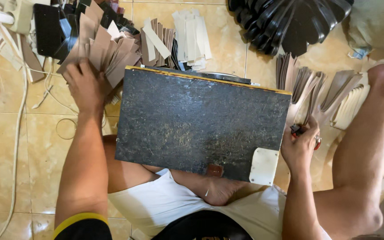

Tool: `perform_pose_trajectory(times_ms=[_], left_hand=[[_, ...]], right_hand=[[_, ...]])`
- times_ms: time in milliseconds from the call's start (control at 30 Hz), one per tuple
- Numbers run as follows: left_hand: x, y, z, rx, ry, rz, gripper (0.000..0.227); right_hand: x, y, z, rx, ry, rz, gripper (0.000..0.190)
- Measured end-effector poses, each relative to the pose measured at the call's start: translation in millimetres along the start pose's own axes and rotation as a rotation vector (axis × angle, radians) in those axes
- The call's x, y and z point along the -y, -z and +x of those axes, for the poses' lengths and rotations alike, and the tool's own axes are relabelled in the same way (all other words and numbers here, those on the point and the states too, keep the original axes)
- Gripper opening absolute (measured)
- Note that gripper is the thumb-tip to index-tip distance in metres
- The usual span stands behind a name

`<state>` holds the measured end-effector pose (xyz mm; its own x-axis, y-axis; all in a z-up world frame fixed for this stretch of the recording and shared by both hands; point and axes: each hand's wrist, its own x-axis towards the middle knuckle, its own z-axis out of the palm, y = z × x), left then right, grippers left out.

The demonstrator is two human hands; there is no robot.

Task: The person sits on the floor and repeatedly rubs the edges of light-colored leather pieces against a small white sanding block to smooth them. They handle the pieces one at a time, turning them over and rubbing different edges before placing them aside.

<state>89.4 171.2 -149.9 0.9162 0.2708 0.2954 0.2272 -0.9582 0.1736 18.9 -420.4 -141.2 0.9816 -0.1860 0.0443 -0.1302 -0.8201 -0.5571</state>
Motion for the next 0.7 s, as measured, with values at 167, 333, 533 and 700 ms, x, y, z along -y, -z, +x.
perform_pose_trajectory(times_ms=[167, 333, 533, 700], left_hand=[[25.5, 22.6, -7.6, -0.017, -0.022, -0.234, 0.053], [31.9, 70.7, -10.6, -0.078, -0.074, -0.329, 0.055], [33.1, 69.0, 22.5, -0.075, -0.068, -0.252, 0.044], [-1.1, 109.0, 29.3, -0.098, -0.047, -0.439, 0.034]], right_hand=[[5.9, 32.1, -55.5, -0.025, -0.154, 0.075, 0.058], [7.0, 53.9, -76.9, -0.051, -0.292, 0.137, 0.05], [24.3, 61.9, -81.8, -0.022, -0.228, 0.133, 0.041], [24.9, 79.6, -97.0, -0.085, -0.055, 0.074, 0.037]])
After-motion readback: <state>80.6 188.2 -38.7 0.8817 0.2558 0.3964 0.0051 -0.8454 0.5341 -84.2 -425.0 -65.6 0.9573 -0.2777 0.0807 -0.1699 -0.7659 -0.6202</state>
